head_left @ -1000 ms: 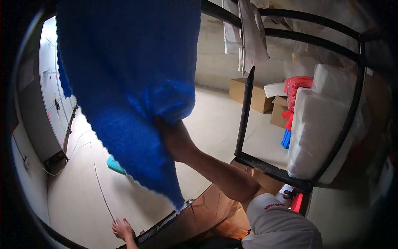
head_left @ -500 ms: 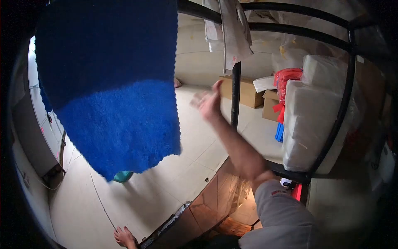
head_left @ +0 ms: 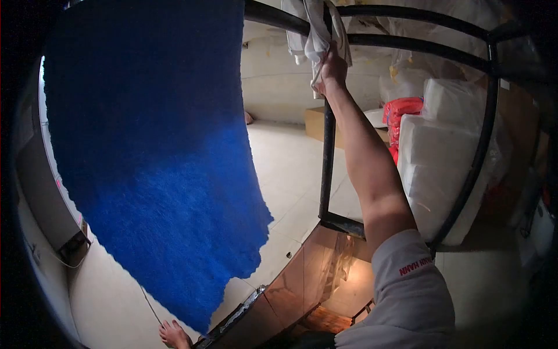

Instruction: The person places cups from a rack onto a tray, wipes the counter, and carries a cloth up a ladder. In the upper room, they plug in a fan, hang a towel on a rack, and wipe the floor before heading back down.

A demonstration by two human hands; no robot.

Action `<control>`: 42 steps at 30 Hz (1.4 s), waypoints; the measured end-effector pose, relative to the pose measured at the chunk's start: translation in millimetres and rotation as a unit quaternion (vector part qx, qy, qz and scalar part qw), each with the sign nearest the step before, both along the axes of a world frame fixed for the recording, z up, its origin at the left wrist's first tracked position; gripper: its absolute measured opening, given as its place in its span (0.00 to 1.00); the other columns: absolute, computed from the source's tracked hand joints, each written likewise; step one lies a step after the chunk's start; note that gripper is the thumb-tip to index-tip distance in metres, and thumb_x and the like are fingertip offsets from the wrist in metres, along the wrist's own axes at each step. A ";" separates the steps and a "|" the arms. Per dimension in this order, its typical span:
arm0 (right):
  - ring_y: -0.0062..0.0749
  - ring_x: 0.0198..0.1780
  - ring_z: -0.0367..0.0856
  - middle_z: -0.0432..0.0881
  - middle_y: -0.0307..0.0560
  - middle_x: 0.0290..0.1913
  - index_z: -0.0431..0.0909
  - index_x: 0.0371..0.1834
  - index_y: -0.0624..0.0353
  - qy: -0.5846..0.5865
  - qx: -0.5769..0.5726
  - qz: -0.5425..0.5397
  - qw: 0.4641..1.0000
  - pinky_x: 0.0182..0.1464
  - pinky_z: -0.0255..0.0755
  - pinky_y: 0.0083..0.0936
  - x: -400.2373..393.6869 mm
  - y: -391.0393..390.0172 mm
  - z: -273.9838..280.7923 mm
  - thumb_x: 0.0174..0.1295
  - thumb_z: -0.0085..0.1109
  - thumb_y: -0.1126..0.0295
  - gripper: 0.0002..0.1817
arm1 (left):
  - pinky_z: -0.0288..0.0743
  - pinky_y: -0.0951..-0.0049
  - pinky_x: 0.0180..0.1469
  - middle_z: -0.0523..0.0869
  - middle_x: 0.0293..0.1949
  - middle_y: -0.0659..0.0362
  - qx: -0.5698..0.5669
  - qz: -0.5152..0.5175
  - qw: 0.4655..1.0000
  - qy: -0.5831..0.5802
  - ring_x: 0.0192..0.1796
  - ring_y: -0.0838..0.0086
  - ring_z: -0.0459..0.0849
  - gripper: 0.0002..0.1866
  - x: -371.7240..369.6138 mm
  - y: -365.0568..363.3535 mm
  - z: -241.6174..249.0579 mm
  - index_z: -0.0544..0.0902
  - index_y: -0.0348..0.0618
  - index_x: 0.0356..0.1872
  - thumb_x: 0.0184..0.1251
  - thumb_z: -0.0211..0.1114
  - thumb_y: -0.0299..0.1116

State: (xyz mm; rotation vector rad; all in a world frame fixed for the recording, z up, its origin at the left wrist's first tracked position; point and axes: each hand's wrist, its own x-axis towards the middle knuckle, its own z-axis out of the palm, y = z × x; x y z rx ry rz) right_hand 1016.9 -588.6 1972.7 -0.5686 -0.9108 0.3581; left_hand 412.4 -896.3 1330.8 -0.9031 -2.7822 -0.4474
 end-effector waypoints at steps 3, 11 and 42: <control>0.37 0.32 0.82 0.81 0.47 0.27 0.78 0.47 0.63 -0.255 -0.033 -0.303 0.918 0.38 0.76 0.37 17.9 6.2 -11.4 0.76 0.47 0.54 0.21 | 0.63 0.48 0.67 0.74 0.65 0.52 -0.005 0.008 0.999 -0.034 0.69 0.55 0.69 0.25 11.8 0.1 23.0 0.77 0.50 0.63 0.71 0.59 0.51; 0.40 0.47 0.84 0.83 0.46 0.50 0.76 0.55 0.58 -0.105 0.120 -0.020 0.987 0.44 0.79 0.38 39.5 38.3 -20.1 0.69 0.61 0.59 0.18 | 0.63 0.49 0.68 0.74 0.66 0.52 0.001 0.016 0.999 -0.031 0.69 0.55 0.69 0.26 19.5 -2.4 24.6 0.77 0.50 0.63 0.72 0.59 0.53; 0.56 0.41 0.88 0.86 0.70 0.36 0.83 0.43 0.74 -0.195 0.033 -0.197 0.960 0.43 0.77 0.44 7.6 -4.6 2.1 0.69 0.58 0.51 0.28 | 0.60 0.47 0.69 0.73 0.69 0.53 -0.013 0.015 0.999 -0.029 0.71 0.55 0.68 0.25 -1.0 7.6 4.3 0.76 0.53 0.65 0.75 0.55 0.54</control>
